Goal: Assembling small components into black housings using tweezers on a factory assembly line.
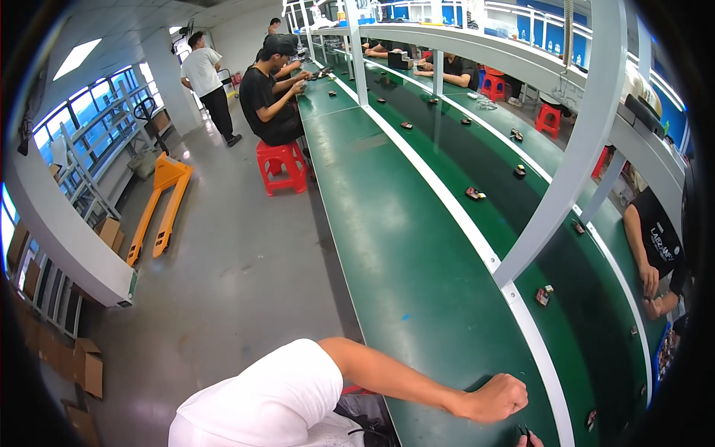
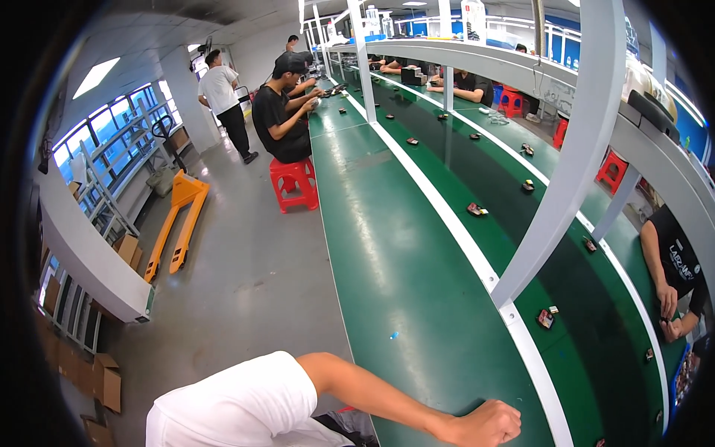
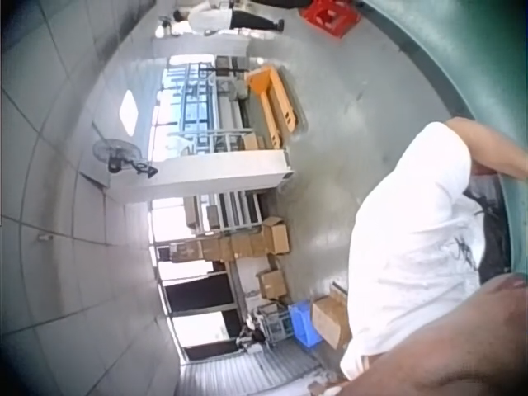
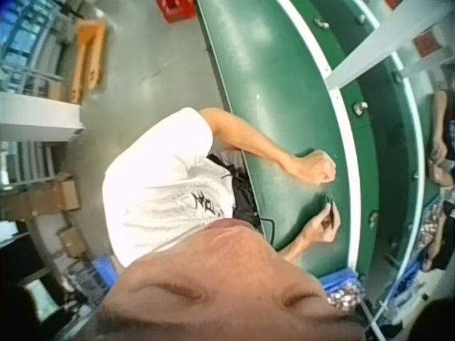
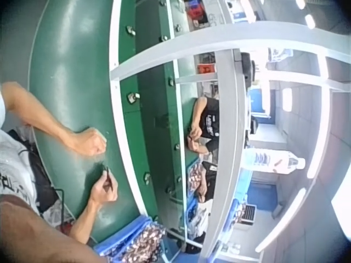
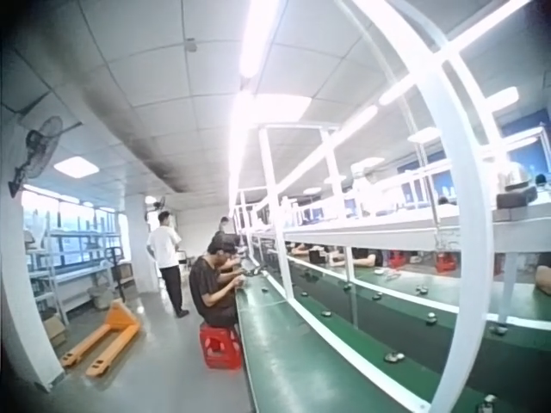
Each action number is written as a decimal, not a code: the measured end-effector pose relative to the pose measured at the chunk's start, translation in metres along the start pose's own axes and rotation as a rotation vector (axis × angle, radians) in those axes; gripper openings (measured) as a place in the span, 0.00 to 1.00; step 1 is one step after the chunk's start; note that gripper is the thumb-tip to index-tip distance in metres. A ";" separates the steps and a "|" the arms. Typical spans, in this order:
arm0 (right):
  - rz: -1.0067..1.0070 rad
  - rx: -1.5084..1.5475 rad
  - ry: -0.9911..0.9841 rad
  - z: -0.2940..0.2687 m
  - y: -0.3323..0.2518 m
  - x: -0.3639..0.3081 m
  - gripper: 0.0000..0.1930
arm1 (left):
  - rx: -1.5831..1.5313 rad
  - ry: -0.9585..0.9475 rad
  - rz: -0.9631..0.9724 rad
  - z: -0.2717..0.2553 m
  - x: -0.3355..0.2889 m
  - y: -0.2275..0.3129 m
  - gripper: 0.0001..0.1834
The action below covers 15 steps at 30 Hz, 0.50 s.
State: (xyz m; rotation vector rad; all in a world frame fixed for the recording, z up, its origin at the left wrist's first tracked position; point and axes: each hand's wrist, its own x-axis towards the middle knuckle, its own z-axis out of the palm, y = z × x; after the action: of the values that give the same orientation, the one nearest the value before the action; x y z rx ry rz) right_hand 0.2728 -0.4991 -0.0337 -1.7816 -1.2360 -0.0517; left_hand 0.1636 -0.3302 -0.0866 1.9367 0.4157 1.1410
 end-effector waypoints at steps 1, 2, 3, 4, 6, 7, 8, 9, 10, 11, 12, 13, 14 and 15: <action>-0.026 -0.014 0.006 0.000 0.002 0.001 0.06 | 0.004 0.005 -0.002 0.002 0.002 -0.001 0.08; -0.054 -0.026 0.009 0.000 0.002 0.003 0.06 | -0.082 0.018 -0.015 0.004 0.004 -0.002 0.07; -0.059 -0.020 0.001 0.000 0.001 0.004 0.06 | -0.167 0.033 -0.028 0.005 0.005 -0.003 0.06; -0.072 -0.007 0.036 0.000 -0.005 0.005 0.06 | -0.159 0.040 -0.033 0.005 0.007 -0.004 0.06; -0.087 0.015 0.059 0.000 -0.010 0.006 0.06 | -0.292 -0.062 -0.175 0.006 0.007 -0.007 0.04; -0.082 -0.016 0.055 -0.003 -0.010 0.007 0.06 | -0.288 -0.055 -0.180 0.005 0.009 -0.004 0.04; -0.077 -0.048 0.050 -0.004 -0.010 0.007 0.06 | -0.297 -0.065 -0.174 0.004 0.011 -0.002 0.03; -0.077 -0.046 0.044 -0.004 -0.010 0.008 0.06 | -0.308 -0.076 -0.168 0.002 0.013 0.000 0.03; -0.058 -0.055 0.042 -0.004 -0.010 0.008 0.06 | -0.310 -0.075 -0.171 0.002 0.014 0.000 0.03; -0.038 -0.065 0.042 -0.004 -0.010 0.008 0.07 | -0.370 -0.078 -0.182 0.003 0.014 0.001 0.03; -0.035 -0.068 0.041 -0.004 -0.009 0.007 0.07 | -0.431 -0.082 -0.192 0.003 0.015 0.001 0.03; -0.026 -0.057 0.036 -0.004 -0.007 0.007 0.07 | -0.436 -0.084 -0.194 0.002 0.016 0.003 0.03; -0.018 -0.047 0.031 -0.004 -0.006 0.008 0.07 | -0.525 -0.103 -0.245 0.000 0.017 0.004 0.03; -0.015 -0.052 0.032 -0.003 -0.004 0.008 0.07 | -0.614 -0.122 -0.296 -0.002 0.019 0.005 0.04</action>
State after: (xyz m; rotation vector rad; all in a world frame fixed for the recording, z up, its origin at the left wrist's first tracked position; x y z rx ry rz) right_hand 0.2750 -0.4956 -0.0249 -1.8100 -1.2354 -0.1211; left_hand 0.1712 -0.3204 -0.0715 1.3456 0.2357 0.8262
